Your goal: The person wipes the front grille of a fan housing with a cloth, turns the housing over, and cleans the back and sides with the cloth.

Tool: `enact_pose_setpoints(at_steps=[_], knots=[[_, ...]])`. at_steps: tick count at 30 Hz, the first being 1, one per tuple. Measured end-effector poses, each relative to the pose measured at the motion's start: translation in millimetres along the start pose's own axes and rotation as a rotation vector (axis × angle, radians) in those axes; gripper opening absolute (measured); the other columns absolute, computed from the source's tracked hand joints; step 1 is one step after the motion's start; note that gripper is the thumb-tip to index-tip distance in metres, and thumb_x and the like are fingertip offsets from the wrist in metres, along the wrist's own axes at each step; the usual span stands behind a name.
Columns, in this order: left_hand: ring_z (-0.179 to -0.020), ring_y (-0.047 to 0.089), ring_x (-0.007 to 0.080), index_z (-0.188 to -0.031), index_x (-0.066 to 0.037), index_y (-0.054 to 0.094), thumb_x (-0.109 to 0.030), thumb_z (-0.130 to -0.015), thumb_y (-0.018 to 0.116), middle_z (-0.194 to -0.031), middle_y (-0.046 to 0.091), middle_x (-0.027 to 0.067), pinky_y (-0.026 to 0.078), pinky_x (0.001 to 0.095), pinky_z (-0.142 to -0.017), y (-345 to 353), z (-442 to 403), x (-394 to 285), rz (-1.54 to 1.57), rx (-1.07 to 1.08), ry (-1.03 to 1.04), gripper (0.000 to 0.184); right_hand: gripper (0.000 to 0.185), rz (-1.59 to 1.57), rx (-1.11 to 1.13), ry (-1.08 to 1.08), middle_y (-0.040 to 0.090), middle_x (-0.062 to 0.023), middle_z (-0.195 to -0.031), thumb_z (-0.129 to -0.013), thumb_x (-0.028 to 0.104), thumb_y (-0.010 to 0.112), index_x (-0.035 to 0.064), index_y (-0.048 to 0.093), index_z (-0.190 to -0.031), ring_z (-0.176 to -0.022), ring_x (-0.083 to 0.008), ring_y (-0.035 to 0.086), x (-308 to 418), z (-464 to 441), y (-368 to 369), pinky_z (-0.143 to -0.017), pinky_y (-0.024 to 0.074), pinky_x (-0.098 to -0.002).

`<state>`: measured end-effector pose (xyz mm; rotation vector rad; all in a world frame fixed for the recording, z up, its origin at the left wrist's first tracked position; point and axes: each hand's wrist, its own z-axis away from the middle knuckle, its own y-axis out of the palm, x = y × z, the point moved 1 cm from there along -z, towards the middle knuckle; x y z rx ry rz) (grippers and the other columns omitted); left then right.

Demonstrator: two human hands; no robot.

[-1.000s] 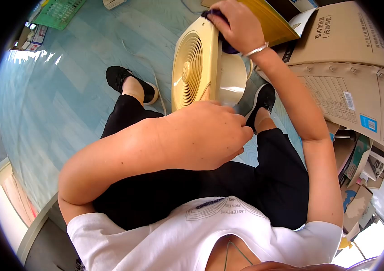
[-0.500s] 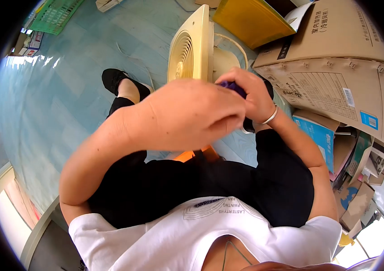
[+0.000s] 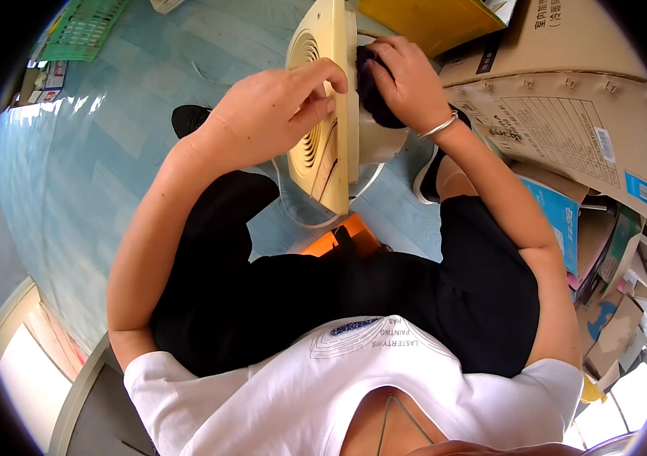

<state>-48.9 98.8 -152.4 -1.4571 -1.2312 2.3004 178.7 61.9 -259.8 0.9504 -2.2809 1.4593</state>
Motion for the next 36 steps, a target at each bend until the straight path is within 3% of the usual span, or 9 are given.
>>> enact_pose_setpoints(at_steps=[7, 13, 14, 17, 20, 24, 28, 31, 36], knots=[[-0.077, 0.066, 0.0233, -0.124, -0.014, 0.051, -0.009, -0.095, 0.058, -0.08, 0.065, 0.0066, 0.05, 0.0351, -0.071, 7, -2, 6, 0.01, -0.016, 0.043, 0.03, 0.024, -0.063, 0.072, 0.031, 0.063, -0.0144, -0.1, -0.093, 0.023, 0.06, 0.0034, 0.064, -0.107, -0.096, -0.0345, 0.06, 3, 10, -22, -0.086, 0.0476, -0.0395], [-0.079, 0.067, 0.0227, -0.125, -0.014, 0.05, -0.008, -0.096, 0.058, -0.082, 0.065, 0.0065, 0.05, 0.0351, -0.072, 9, -4, 10, 0.041, -0.016, 0.023, 0.031, 0.025, -0.275, -0.086, 0.179, 0.062, -0.0136, -0.099, -0.092, 0.024, 0.066, 0.0036, 0.063, -0.107, -0.092, -0.0321, 0.061, 37, 4, -36, -0.084, 0.0489, -0.0359], [-0.078, 0.066, 0.0223, -0.125, -0.014, 0.05, -0.008, -0.096, 0.057, -0.082, 0.065, 0.0063, 0.05, 0.0348, -0.072, 9, -4, 11, 0.047, -0.029, 0.043, 0.031, 0.027, -0.229, 0.034, -0.054, 0.061, -0.0125, -0.1, -0.087, 0.022, 0.071, 0.0046, 0.063, -0.106, -0.091, -0.0319, 0.061, 40, 5, -32, -0.083, 0.0494, -0.0365], [-0.073, 0.063, 0.0218, -0.125, -0.015, 0.049, -0.008, -0.097, 0.057, -0.079, 0.063, 0.0059, 0.048, 0.0341, -0.069, 11, -5, 14, 0.1, -0.017, 0.039, 0.03, 0.022, -0.276, 0.153, -0.014, 0.061, -0.0093, -0.099, -0.083, 0.018, 0.073, 0.0063, 0.063, -0.099, -0.087, -0.0313, 0.062, 62, 23, -29, -0.073, 0.0511, -0.0381], [-0.068, 0.059, 0.0217, -0.126, -0.015, 0.048, -0.009, -0.097, 0.057, -0.076, 0.061, 0.0058, 0.046, 0.0337, -0.066, 9, -4, 11, 0.069, -0.023, 0.053, 0.031, 0.021, -0.303, 0.303, -0.254, 0.06, -0.0053, -0.093, -0.078, 0.018, 0.075, 0.0096, 0.063, -0.094, -0.082, -0.027, 0.062, 73, 42, -35, -0.069, 0.051, -0.0381], [-0.068, 0.058, 0.0216, -0.127, -0.016, 0.047, -0.009, -0.097, 0.056, -0.077, 0.061, 0.0058, 0.045, 0.0339, -0.066, 9, -4, 6, 0.062, 0.016, 0.005, 0.032, 0.021, -0.363, 0.579, -0.308, 0.062, -0.009, -0.092, -0.073, 0.008, 0.077, 0.005, 0.062, -0.089, -0.078, -0.0288, 0.062, 75, 51, -49, -0.069, 0.0512, -0.0356], [-0.068, 0.058, 0.0219, -0.128, -0.017, 0.046, -0.009, -0.097, 0.054, -0.077, 0.061, 0.0065, 0.046, 0.0344, -0.067, 9, -1, 9, 0.053, -0.001, -0.007, 0.033, 0.015, -0.325, 0.264, 0.003, 0.061, -0.0076, -0.083, -0.078, 0.014, 0.073, 0.006, 0.064, -0.087, -0.073, -0.0261, 0.062, 66, 31, -67, -0.065, 0.0501, -0.0334], [-0.069, 0.06, 0.0231, -0.13, -0.017, 0.045, -0.009, -0.097, 0.054, -0.077, 0.062, 0.0073, 0.046, 0.0351, -0.067, 11, -4, 14, 0.063, -0.016, -0.003, 0.035, 0.016, -0.314, 0.038, -0.032, 0.06, -0.0082, -0.084, -0.077, 0.009, 0.075, 0.0048, 0.065, -0.09, -0.073, -0.0251, 0.061, 62, 15, -72, -0.066, 0.0496, -0.0318], [-0.071, 0.062, 0.025, -0.133, -0.018, 0.044, -0.006, -0.096, 0.054, -0.077, 0.063, 0.0082, 0.047, 0.0363, -0.067, 15, -5, 18, 0.081, -0.05, 0.011, 0.041, 0.021, -0.294, 0.126, -0.202, 0.061, -0.0033, -0.091, -0.075, 0.013, 0.079, 0.0096, 0.067, -0.091, -0.075, -0.0218, 0.061, 95, 7, -64, -0.064, 0.0511, -0.0322]])
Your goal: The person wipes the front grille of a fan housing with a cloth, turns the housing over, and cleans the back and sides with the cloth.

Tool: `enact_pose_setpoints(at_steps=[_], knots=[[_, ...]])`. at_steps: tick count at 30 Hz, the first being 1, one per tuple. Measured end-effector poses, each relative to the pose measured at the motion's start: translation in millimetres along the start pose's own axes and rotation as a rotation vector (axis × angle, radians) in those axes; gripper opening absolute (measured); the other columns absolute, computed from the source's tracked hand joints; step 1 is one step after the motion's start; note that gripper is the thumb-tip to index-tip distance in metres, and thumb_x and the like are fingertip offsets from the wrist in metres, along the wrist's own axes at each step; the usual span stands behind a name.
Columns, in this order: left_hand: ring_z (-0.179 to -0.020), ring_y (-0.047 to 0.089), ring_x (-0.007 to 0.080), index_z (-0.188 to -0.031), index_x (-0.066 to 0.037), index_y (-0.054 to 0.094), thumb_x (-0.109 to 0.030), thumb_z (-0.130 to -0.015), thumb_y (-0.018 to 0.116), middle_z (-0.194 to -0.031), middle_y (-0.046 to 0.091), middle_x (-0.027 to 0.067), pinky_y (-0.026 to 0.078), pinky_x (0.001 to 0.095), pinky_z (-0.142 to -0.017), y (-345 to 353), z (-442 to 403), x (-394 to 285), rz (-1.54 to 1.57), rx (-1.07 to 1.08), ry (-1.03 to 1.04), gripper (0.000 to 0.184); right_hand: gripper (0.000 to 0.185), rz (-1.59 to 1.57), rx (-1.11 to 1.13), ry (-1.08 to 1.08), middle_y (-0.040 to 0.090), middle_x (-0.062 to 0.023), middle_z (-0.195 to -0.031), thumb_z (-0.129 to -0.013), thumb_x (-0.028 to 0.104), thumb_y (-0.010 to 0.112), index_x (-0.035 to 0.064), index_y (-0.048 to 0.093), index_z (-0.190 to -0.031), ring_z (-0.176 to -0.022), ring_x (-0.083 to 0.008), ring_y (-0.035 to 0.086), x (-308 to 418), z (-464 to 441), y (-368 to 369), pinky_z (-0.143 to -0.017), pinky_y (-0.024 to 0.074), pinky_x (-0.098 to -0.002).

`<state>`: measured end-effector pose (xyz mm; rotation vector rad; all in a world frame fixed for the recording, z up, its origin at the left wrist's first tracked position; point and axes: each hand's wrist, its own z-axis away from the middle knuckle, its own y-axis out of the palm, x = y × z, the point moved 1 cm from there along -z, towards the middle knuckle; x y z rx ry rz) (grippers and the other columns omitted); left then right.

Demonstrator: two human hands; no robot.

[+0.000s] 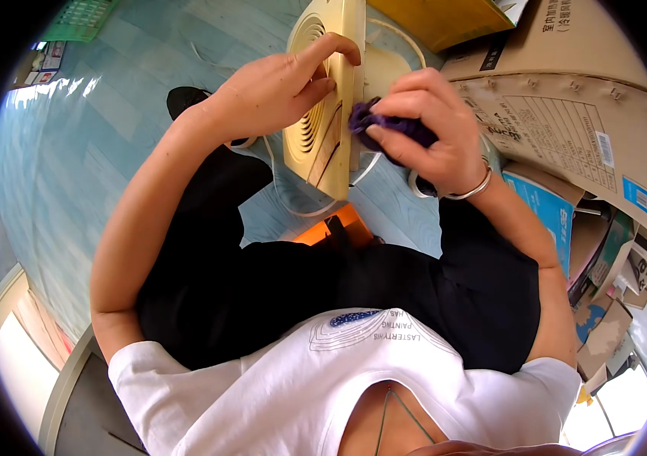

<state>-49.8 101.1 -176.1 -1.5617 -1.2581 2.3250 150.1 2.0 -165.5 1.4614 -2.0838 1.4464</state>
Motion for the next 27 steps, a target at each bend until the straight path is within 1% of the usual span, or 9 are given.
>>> enact_pose_setpoints(at_steps=[5, 7, 9, 11, 14, 16, 21, 23, 27], knots=[[-0.069, 0.062, 0.0255, -0.133, -0.019, 0.043, -0.007, -0.097, 0.054, -0.077, 0.063, 0.009, 0.047, 0.0364, -0.067, -1, 0, 0, 0.005, 0.012, 0.07, 0.04, 0.025, 0.054, 0.119, -0.141, 0.06, -0.0003, -0.092, -0.071, 0.018, 0.079, 0.0119, 0.065, -0.091, -0.076, -0.0203, 0.062, 1, 7, 24, -0.064, 0.0515, -0.0326], [-0.069, 0.062, 0.0255, -0.132, -0.019, 0.043, -0.008, -0.097, 0.053, -0.077, 0.063, 0.0091, 0.047, 0.0367, -0.066, 0, 0, -4, 0.016, 0.04, 0.049, 0.038, 0.027, -0.054, 0.351, -0.22, 0.058, -0.0032, -0.09, -0.069, 0.014, 0.081, 0.0101, 0.066, -0.091, -0.072, -0.0228, 0.06, 10, 9, 19, -0.062, 0.0496, -0.0347], [-0.068, 0.062, 0.0255, -0.132, -0.019, 0.043, -0.009, -0.098, 0.053, -0.077, 0.063, 0.0091, 0.047, 0.037, -0.066, 2, -2, -6, 0.03, 0.068, 0.037, 0.037, 0.022, -0.098, 0.379, -0.218, 0.059, -0.0036, -0.087, -0.069, 0.013, 0.079, 0.0098, 0.065, -0.085, -0.068, -0.0237, 0.059, 11, 10, 14, -0.059, 0.0484, -0.035], [-0.067, 0.06, 0.0243, -0.131, -0.019, 0.044, -0.01, -0.098, 0.051, -0.077, 0.062, 0.0093, 0.046, 0.0369, -0.066, 6, -2, -6, 0.048, 0.081, 0.039, 0.034, 0.017, -0.25, 0.487, -0.055, 0.059, -0.0044, -0.085, -0.07, 0.011, 0.076, 0.0085, 0.064, -0.082, -0.067, -0.0251, 0.059, 7, 8, 1, -0.058, 0.0484, -0.0348], [-0.067, 0.059, 0.0221, -0.132, -0.02, 0.044, -0.011, -0.098, 0.051, -0.077, 0.062, 0.0098, 0.046, 0.0358, -0.067, 2, 0, -5, 0.039, 0.049, -0.046, 0.035, 0.014, -0.093, 0.451, 0.15, 0.059, -0.007, -0.084, -0.074, 0.011, 0.071, 0.0052, 0.061, -0.082, -0.071, -0.0256, 0.06, -11, 15, -19, -0.062, 0.048, -0.0335], [-0.068, 0.059, 0.0214, -0.133, -0.019, 0.044, -0.01, -0.098, 0.051, -0.077, 0.062, 0.0099, 0.046, 0.0353, -0.067, -8, 2, -4, 0.018, 0.058, -0.022, 0.037, 0.014, -0.093, 0.401, 0.273, 0.058, -0.0086, -0.084, -0.079, 0.01, 0.07, 0.0036, 0.06, -0.085, -0.076, -0.0243, 0.059, -21, 20, -24, -0.069, 0.0472, -0.0322], [-0.07, 0.058, 0.0203, -0.136, -0.019, 0.043, -0.007, -0.097, 0.053, -0.076, 0.062, 0.0093, 0.046, 0.0347, -0.068, -3, 2, -1, 0.067, 0.066, -0.018, 0.042, 0.015, 0.009, 0.338, 0.308, 0.059, -0.0088, -0.086, -0.081, 0.013, 0.071, 0.0037, 0.061, -0.088, -0.077, -0.0266, 0.059, -35, 25, -16, -0.07, 0.0478, -0.0331], [-0.068, 0.057, 0.0203, -0.135, -0.018, 0.044, -0.006, -0.096, 0.054, -0.075, 0.061, 0.0086, 0.045, 0.0348, -0.068, -2, 2, -1, 0.087, 0.044, -0.016, 0.042, 0.02, 0.062, 0.376, 0.309, 0.061, -0.0082, -0.087, -0.082, 0.026, 0.07, 0.0076, 0.065, -0.089, -0.079, -0.0284, 0.062, -44, 29, -8, -0.066, 0.0501, -0.0376], [-0.068, 0.057, 0.02, -0.135, -0.018, 0.044, -0.007, -0.097, 0.053, -0.075, 0.06, 0.0085, 0.045, 0.0347, -0.067, -4, 1, -6, 0.031, 0.065, -0.018, 0.04, 0.021, 0.113, 0.403, 0.303, 0.061, -0.0077, -0.089, -0.082, 0.027, 0.07, 0.0083, 0.067, -0.091, -0.081, -0.0287, 0.063, -58, 38, 2, -0.068, 0.0512, -0.038]])
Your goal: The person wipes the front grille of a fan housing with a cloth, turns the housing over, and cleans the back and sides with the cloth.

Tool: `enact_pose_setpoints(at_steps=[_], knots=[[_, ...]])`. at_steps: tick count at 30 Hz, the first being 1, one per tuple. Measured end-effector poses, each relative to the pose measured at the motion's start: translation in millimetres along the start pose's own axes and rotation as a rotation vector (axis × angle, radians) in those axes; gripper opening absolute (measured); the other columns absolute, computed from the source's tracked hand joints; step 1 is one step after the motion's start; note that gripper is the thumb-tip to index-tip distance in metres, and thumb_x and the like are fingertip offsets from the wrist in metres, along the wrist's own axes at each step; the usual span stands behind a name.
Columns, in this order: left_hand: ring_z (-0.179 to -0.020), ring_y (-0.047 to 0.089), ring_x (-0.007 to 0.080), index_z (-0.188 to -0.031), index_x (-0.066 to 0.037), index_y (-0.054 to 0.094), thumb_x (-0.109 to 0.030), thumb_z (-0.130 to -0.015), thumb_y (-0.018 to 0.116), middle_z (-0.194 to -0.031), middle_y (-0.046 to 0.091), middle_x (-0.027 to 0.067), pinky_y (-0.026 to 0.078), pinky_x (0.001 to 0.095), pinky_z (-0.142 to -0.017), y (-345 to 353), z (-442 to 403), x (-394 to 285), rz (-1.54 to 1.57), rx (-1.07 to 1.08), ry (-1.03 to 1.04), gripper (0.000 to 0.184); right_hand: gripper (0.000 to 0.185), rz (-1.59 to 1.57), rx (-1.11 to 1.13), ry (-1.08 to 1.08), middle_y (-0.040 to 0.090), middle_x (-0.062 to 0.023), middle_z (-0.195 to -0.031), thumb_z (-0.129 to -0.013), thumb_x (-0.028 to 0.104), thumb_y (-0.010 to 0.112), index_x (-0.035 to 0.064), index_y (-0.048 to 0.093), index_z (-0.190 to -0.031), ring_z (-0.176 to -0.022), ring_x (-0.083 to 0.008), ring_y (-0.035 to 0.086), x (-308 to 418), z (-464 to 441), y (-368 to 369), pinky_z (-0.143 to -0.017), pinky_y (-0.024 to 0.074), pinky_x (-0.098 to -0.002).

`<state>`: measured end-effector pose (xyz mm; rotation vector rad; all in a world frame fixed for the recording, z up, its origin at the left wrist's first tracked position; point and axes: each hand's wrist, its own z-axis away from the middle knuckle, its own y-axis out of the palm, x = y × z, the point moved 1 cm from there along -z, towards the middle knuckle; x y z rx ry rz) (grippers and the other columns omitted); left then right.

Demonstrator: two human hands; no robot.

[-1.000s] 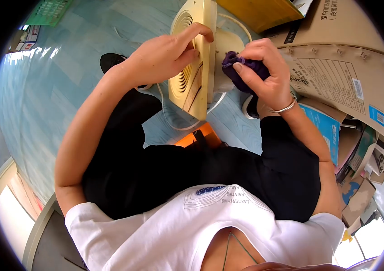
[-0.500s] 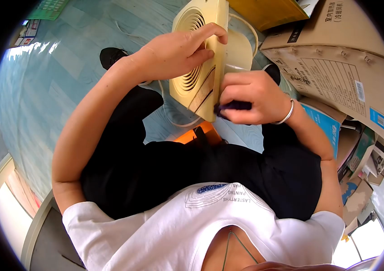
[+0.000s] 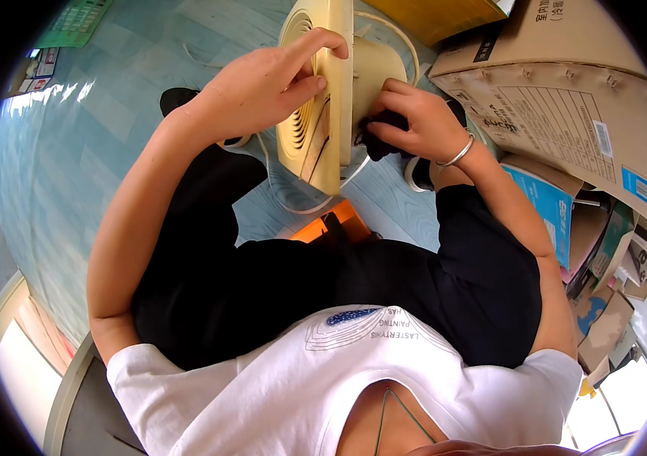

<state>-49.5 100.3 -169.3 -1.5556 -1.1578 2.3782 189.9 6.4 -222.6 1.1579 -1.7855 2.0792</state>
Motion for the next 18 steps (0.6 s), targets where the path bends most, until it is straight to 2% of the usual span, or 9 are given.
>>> enact_pose_setpoints(at_steps=[2, 6, 8, 9, 12, 15, 18], knots=[[-0.066, 0.057, 0.0199, -0.134, -0.017, 0.044, -0.007, -0.096, 0.054, -0.074, 0.06, 0.0085, 0.045, 0.035, -0.065, 2, 1, -1, -0.061, -0.021, 0.017, 0.041, 0.02, -0.028, 0.057, 0.044, 0.058, -0.0102, -0.094, -0.082, 0.02, 0.071, 0.0054, 0.066, -0.095, -0.086, -0.0313, 0.062, 3, 0, -2, -0.074, 0.0504, -0.0376], [-0.065, 0.055, 0.02, -0.13, -0.015, 0.049, -0.008, -0.096, 0.055, -0.073, 0.059, 0.0082, 0.045, 0.0349, -0.063, 1, 3, -10, -0.084, 0.008, -0.002, 0.036, 0.02, -0.063, 0.017, 0.021, 0.059, -0.0103, -0.093, -0.082, 0.02, 0.071, 0.005, 0.066, -0.095, -0.086, -0.0312, 0.062, -3, 1, 2, -0.074, 0.0502, -0.0378], [-0.063, 0.053, 0.0201, -0.122, -0.012, 0.056, -0.008, -0.094, 0.06, -0.071, 0.057, 0.0072, 0.045, 0.0337, -0.063, 3, 4, -9, -0.066, 0.047, 0.127, 0.029, 0.021, -0.082, 0.019, 0.0, 0.058, -0.0106, -0.093, -0.082, 0.02, 0.071, 0.0049, 0.065, -0.095, -0.086, -0.0313, 0.062, -4, 0, 3, -0.074, 0.0502, -0.0382], [-0.063, 0.053, 0.0201, -0.122, -0.012, 0.056, -0.008, -0.094, 0.06, -0.071, 0.057, 0.0072, 0.045, 0.0337, -0.063, 4, 4, -11, -0.069, 0.076, 0.137, 0.029, 0.022, -0.034, -0.01, -0.007, 0.061, -0.0072, -0.093, -0.083, 0.028, 0.068, 0.0077, 0.067, -0.091, -0.085, -0.0295, 0.064, -5, 0, 4, -0.072, 0.0521, -0.0395], [-0.064, 0.053, 0.0183, -0.114, -0.01, 0.061, -0.008, -0.09, 0.066, -0.07, 0.055, 0.006, 0.045, 0.032, -0.064, 5, 5, -25, -0.082, 0.188, 0.04, 0.025, 0.022, -0.026, -0.016, 0.01, 0.062, -0.0069, -0.094, -0.083, 0.029, 0.066, 0.0081, 0.067, -0.09, -0.085, -0.0295, 0.064, -7, 1, 7, -0.072, 0.0524, -0.0392], [-0.065, 0.053, 0.0152, -0.115, -0.01, 0.061, -0.007, -0.082, 0.074, -0.07, 0.052, 0.0044, 0.046, 0.0302, -0.064, 5, 6, -32, -0.095, 0.2, -0.101, 0.036, 0.023, -0.047, -0.052, 0.029, 0.062, -0.0067, -0.092, -0.083, 0.031, 0.065, 0.0087, 0.067, -0.088, -0.084, -0.0296, 0.065, -10, 1, 10, -0.072, 0.0527, -0.04], [-0.066, 0.054, 0.015, -0.116, -0.01, 0.061, -0.007, -0.077, 0.078, -0.07, 0.051, 0.004, 0.046, 0.0301, -0.065, 8, 8, -36, -0.119, 0.17, -0.072, 0.042, 0.024, -0.077, -0.069, 0.043, 0.063, -0.0065, -0.091, -0.082, 0.031, 0.065, 0.0086, 0.068, -0.088, -0.084, -0.0292, 0.065, -11, 2, 12, -0.073, 0.0529, -0.0405]])
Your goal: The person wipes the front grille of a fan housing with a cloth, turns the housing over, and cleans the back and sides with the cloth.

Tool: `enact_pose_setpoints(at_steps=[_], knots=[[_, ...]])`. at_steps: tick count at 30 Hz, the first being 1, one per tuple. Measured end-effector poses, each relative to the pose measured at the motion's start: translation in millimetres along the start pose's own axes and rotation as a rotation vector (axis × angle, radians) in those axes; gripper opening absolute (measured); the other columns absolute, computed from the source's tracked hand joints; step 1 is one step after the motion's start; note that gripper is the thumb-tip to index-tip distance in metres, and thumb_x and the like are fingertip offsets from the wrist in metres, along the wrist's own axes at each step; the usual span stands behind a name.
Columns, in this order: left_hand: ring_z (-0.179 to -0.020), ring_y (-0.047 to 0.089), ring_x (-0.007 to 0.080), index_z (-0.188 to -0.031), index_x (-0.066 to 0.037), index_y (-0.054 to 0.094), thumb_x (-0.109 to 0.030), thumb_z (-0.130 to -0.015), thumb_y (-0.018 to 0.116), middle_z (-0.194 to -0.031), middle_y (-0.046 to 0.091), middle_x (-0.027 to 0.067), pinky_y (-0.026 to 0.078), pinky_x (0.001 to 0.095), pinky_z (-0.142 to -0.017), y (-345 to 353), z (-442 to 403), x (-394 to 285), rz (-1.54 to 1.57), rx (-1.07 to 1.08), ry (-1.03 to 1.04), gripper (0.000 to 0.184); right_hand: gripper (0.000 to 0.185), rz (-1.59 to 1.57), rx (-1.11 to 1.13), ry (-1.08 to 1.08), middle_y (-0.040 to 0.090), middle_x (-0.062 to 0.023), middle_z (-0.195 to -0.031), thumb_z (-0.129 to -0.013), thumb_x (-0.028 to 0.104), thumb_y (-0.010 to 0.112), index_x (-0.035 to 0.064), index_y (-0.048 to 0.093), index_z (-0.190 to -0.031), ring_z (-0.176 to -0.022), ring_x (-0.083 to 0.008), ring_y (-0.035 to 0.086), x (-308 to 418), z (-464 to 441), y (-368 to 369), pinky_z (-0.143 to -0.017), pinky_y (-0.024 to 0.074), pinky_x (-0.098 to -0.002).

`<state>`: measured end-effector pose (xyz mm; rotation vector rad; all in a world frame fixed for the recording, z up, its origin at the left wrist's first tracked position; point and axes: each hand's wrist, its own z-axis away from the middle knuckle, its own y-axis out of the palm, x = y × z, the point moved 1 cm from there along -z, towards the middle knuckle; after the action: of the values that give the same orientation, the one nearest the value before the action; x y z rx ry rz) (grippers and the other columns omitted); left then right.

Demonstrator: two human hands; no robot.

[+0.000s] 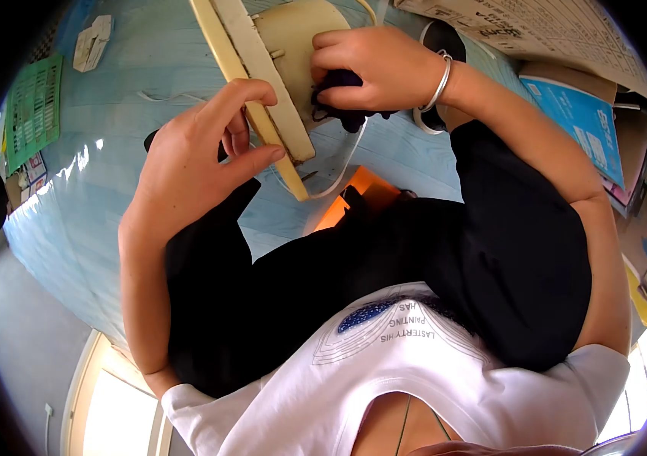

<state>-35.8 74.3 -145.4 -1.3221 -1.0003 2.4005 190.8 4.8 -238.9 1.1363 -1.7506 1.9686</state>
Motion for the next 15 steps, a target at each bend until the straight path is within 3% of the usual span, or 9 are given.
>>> enact_pose_setpoints(at_steps=[2, 7, 15], knots=[[-0.066, 0.055, 0.0151, -0.116, -0.01, 0.061, -0.007, -0.074, 0.079, -0.07, 0.051, 0.0041, 0.046, 0.0302, -0.065, -1, 0, -5, -0.057, 0.025, 0.01, 0.045, 0.019, 0.022, -0.003, -0.044, 0.059, -0.0075, -0.09, -0.083, 0.025, 0.067, 0.007, 0.063, -0.088, -0.082, -0.0295, 0.063, 0, 2, 0, -0.07, 0.0506, -0.0396], [-0.067, 0.057, 0.0163, -0.116, -0.011, 0.061, -0.009, -0.069, 0.083, -0.069, 0.052, 0.0036, 0.046, 0.0314, -0.065, -2, 1, -19, -0.204, 0.067, -0.01, 0.052, 0.021, 0.01, -0.02, 0.022, 0.059, -0.0062, -0.089, -0.083, 0.028, 0.065, 0.0079, 0.063, -0.087, -0.081, -0.0279, 0.064, 3, 4, 1, -0.068, 0.0514, -0.0399], [-0.064, 0.056, 0.0222, -0.118, -0.015, 0.06, -0.032, -0.066, 0.086, -0.062, 0.053, 0.0038, 0.042, 0.0375, -0.061, 8, 4, -46, -0.621, 0.2, -0.061, 0.061, 0.019, 0.024, -0.009, 0.014, 0.06, -0.0047, -0.089, -0.082, 0.026, 0.064, 0.0084, 0.065, -0.088, -0.081, -0.0265, 0.065, 3, 5, 1, -0.069, 0.0533, -0.0395]])
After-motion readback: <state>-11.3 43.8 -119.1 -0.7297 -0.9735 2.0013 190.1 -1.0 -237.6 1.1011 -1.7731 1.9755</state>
